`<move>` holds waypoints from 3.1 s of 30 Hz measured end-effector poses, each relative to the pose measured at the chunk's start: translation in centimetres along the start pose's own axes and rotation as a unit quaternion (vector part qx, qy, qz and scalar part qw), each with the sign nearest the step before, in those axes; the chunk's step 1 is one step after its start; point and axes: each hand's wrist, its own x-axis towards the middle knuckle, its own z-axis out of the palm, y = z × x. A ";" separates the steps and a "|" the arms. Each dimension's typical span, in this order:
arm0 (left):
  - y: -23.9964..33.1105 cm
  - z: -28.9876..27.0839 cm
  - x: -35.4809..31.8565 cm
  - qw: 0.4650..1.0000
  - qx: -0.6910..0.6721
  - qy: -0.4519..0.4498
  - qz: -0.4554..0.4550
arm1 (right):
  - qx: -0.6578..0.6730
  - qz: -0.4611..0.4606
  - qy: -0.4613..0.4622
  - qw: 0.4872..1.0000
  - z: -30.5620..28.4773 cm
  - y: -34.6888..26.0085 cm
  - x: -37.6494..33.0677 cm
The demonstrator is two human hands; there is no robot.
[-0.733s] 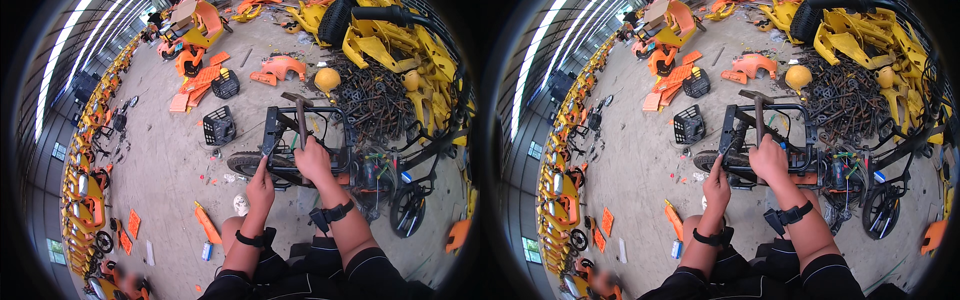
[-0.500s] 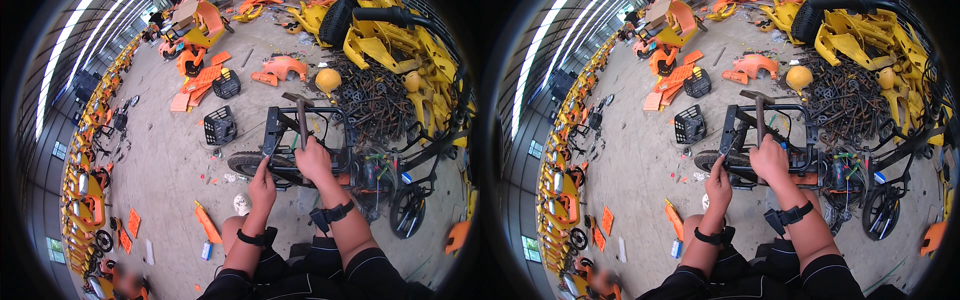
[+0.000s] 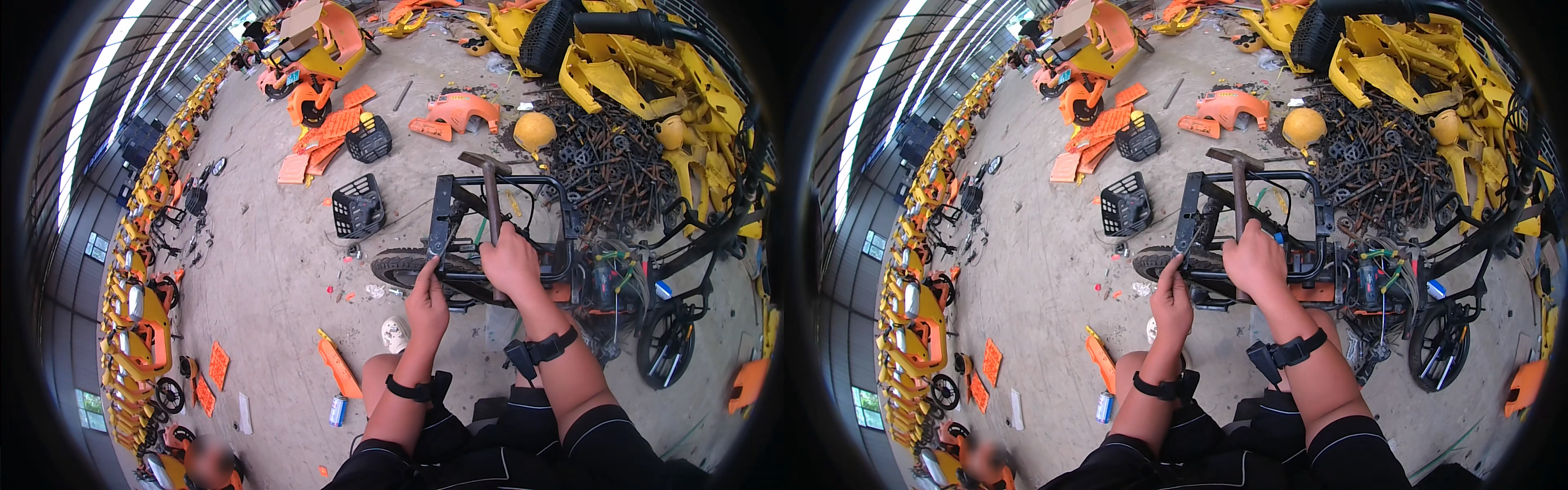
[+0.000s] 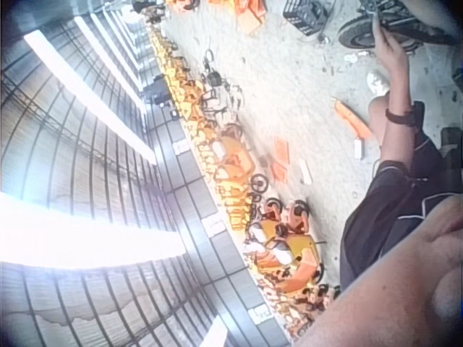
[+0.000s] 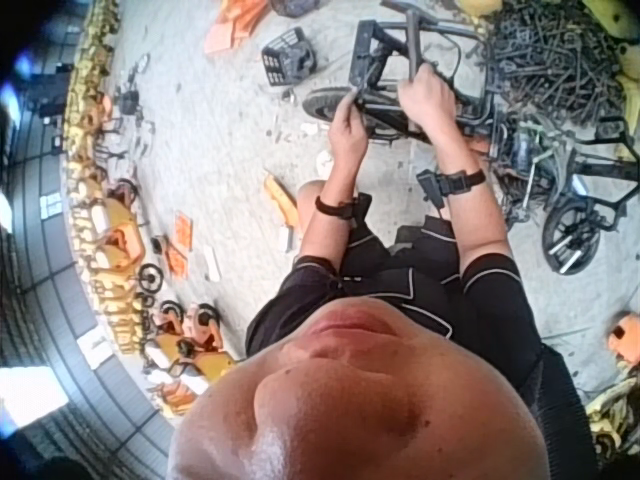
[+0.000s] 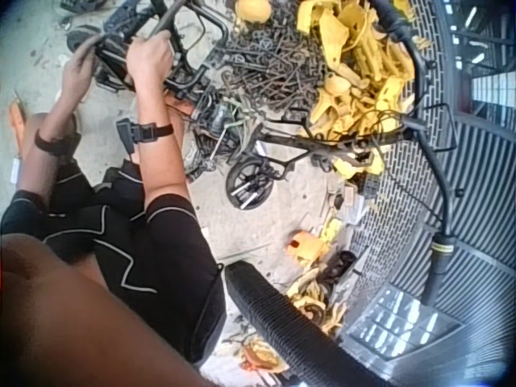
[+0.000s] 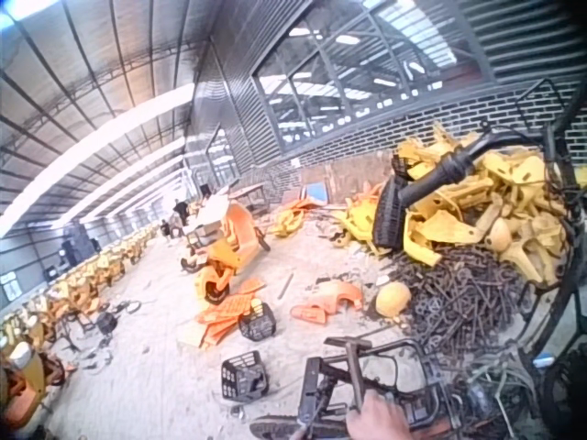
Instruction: The person uses pliers and a hammer to remove components and a cable from a small black bicycle frame while sitting on the floor.
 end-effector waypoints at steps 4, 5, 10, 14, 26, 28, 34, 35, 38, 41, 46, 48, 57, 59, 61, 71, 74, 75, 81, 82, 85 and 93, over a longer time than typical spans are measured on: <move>0.3 0.0 0.1 1.000 -0.001 -0.003 -0.001 | 0.002 -0.003 0.003 1.000 0.0 0.1 0.0; 0.4 0.0 0.1 1.000 0.001 -0.002 0.002 | 0.003 -0.004 0.003 1.000 0.0 0.0 0.0; 1.1 0.1 0.0 0.998 -0.039 -0.003 -0.039 | -0.003 -0.001 -0.003 1.000 -0.1 -0.1 -0.1; 0.9 0.0 -0.1 0.997 -0.056 -0.002 -0.048 | -0.004 -0.011 0.005 1.000 0.2 -0.1 0.0; 1.3 -0.8 0.2 0.998 -0.044 -0.020 -0.038 | -0.006 -0.014 0.016 1.000 0.4 0.1 0.1; 1.0 -1.0 0.2 0.998 -0.048 -0.025 -0.034 | -0.007 -0.012 0.013 1.000 0.4 0.0 0.1; 0.7 -1.4 0.1 0.999 0.040 -0.019 0.029 | -0.004 -0.010 0.011 1.000 0.3 -0.1 0.0; 1.2 -1.4 0.1 0.997 0.066 -0.024 0.035 | -0.005 -0.009 0.010 1.000 0.3 0.0 0.1; 1.7 -1.6 0.1 0.991 0.120 -0.022 0.055 | -0.002 -0.008 0.010 1.000 0.3 0.0 0.1; 2.0 -1.7 0.0 0.987 0.145 -0.016 0.063 | 0.016 -0.007 0.021 1.000 0.6 0.3 0.2; 2.1 -1.6 -0.1 0.982 0.172 -0.008 0.076 | 0.001 -0.010 0.010 1.000 0.3 0.0 0.0; 2.2 -1.6 -0.1 0.981 0.178 -0.008 0.080 | 0.000 -0.009 0.011 1.000 0.2 0.0 0.0; 2.9 -1.7 -0.3 0.979 0.193 -0.012 0.061 | -0.001 -0.001 0.013 1.000 0.1 -0.3 -0.1; 2.5 -1.7 -0.4 0.980 0.183 0.000 0.076 | -0.006 0.000 0.010 1.000 0.4 -0.3 0.0; 2.4 -1.5 -0.4 0.980 0.183 0.011 0.076 | -0.005 0.005 0.005 1.000 0.5 -0.4 0.1; 2.6 -1.1 -1.0 0.979 0.187 0.044 0.067 | -0.010 0.010 0.013 1.000 0.4 -0.4 -0.3; 2.7 -1.3 -1.4 0.980 0.181 0.053 0.066 | -0.012 0.015 0.004 1.000 0.4 -0.5 -0.6; 2.7 -1.4 -1.6 0.981 0.179 0.053 0.059 | -0.012 0.015 0.006 1.000 0.4 -0.7 -0.7; 4.0 -1.8 -2.3 0.985 0.167 0.029 0.019 | -0.008 0.011 0.022 1.000 0.3 -0.6 -0.9; 4.0 -1.8 -2.6 0.985 0.169 0.027 0.013 | -0.007 0.009 0.023 1.000 0.4 -0.5 -1.1; 3.6 -2.0 -3.0 0.985 0.171 0.017 -0.005 | -0.003 0.013 0.021 1.000 0.4 -0.6 -1.2; 2.8 -2.3 -3.0 0.988 0.154 0.009 0.018 | 0.002 0.004 0.026 1.000 0.6 -0.5 -0.8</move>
